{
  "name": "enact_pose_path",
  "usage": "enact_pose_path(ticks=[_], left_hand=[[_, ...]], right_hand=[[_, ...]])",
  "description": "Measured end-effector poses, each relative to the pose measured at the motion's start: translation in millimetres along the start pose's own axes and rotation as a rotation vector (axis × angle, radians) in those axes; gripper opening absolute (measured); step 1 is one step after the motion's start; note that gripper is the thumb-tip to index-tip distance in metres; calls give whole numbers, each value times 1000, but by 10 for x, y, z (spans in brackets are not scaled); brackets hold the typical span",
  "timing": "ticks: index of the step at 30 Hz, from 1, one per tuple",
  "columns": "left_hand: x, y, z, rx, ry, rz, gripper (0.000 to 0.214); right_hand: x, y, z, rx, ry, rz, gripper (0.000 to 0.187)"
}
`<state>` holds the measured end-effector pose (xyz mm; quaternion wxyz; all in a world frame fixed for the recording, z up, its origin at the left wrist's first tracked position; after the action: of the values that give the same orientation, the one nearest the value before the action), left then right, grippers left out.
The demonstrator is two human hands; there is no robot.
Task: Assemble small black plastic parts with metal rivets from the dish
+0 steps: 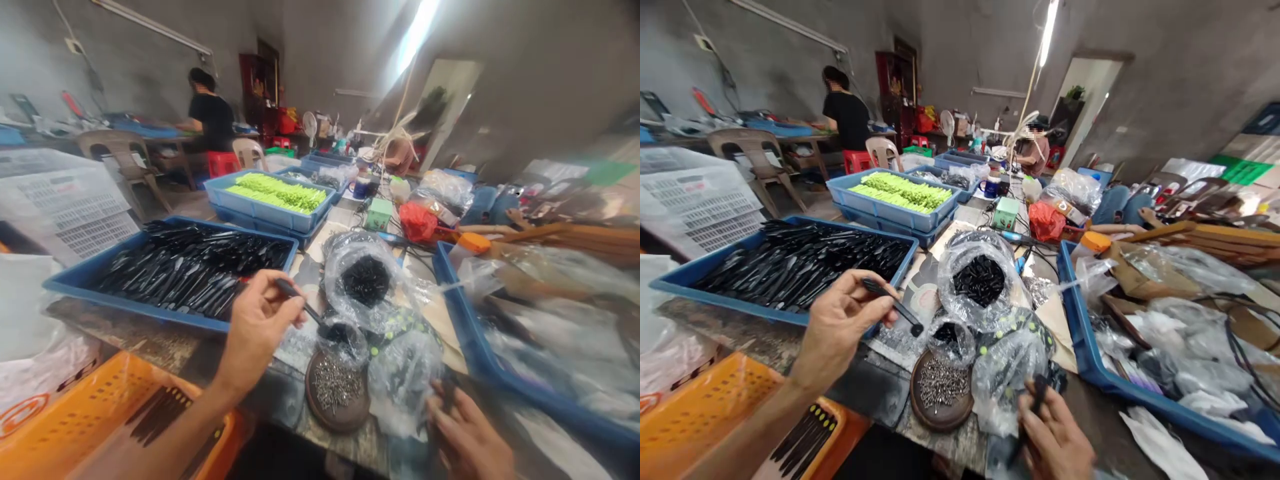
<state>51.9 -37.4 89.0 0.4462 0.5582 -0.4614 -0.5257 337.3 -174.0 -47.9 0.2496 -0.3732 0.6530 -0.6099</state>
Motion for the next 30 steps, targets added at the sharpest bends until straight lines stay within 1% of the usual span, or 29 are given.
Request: enact_pose_path(ticks=[2,4,5,7,10,14,18,20,22,24,26,28,30], left_hand=[[177,-179,-248,166,-84,112,18],[347,-403,-452,288,-145,210,17],[424,-513,-526,333,-156,255,17],[553,-698,-611,402,-142,331,18],[661,-853,-637,458,-105,398,20],[696,-934,-598,496,-74,439,22],[749,-1039,-561,512,-16,507,26],[787,-1082,-552,514,-12,520,26],[824,-1107,-533,497,-29,520,25],[851,-1106,-493,423,-66,513,21],[875,-1083,-461,289,-157,516,16],[910,-1053,-467,148,-308,536,12],[965,-1030,-504,45,-471,556,14]], right_hand=[[107,-76,-394,-69,-85,-12,40],[165,-97,-688,-161,-155,-42,38],[180,-94,-783,-214,-175,-56,37],[199,-69,-874,-283,-182,-91,34],[218,-31,-884,-334,-178,-118,29],[239,5,-883,-368,-182,-119,27],[294,41,-980,-343,-206,-125,27],[328,59,-1031,-331,-219,-130,26],[340,81,-1037,-320,-199,-128,25],[326,108,-1011,-305,-190,-125,23],[294,124,-974,-250,-231,-104,23],[264,111,-926,-136,-295,-43,22],[263,71,-884,-2,-359,45,21]])
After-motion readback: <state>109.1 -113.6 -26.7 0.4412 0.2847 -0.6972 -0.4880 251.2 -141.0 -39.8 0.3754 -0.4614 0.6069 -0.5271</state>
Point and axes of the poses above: each hand's wrist, its own x-axis away from the middle knuckle, its own z-axis out of the back of the hand, y = z × x, the point moved 6 cm from there along -x, towards the middle knuckle, and after that the axes turned 5 degrees about z, right-handed, at the moved point
